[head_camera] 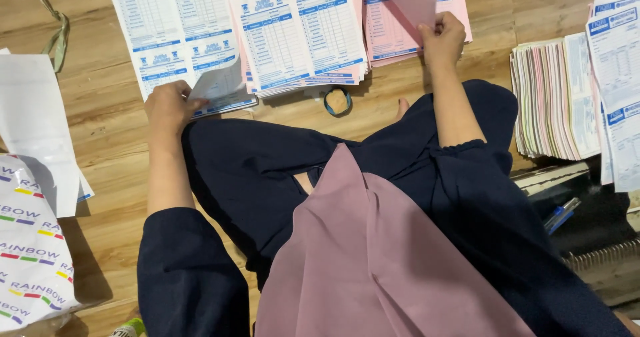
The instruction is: Sorting and organizing printed paper forms into different stacks while sitting on the floor.
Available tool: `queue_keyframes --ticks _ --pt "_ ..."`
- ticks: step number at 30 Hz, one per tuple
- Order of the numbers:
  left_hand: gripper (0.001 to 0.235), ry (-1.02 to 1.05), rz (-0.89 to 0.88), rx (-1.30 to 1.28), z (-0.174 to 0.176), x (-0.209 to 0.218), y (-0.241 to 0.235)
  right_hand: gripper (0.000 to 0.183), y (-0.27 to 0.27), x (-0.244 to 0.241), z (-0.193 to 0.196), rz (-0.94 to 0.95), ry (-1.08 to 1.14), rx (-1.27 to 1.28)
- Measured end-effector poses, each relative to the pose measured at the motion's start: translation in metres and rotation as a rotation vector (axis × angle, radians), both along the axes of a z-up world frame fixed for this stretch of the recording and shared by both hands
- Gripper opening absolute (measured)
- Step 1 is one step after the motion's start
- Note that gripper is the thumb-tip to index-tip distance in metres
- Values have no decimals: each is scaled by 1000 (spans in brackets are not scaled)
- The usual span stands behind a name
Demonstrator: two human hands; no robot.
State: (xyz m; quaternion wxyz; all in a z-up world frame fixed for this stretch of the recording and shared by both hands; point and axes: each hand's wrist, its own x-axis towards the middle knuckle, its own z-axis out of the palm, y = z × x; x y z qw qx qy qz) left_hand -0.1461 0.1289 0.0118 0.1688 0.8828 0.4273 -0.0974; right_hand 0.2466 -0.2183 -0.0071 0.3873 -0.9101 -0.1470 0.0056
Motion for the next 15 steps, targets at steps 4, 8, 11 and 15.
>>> queue_keyframes --ticks 4,8,11,15 --pt "27 -7 107 -212 4 -9 5 21 -7 14 -13 -5 -24 -1" --pt "14 -233 236 -475 11 -24 1 13 -6 35 -28 -73 -63 473" --pt "20 -304 230 -418 -9 -37 6 11 10 22 9 -17 -193 682" --pt "38 -354 168 -220 -39 -43 18 8 43 -20 66 182 -665 588"
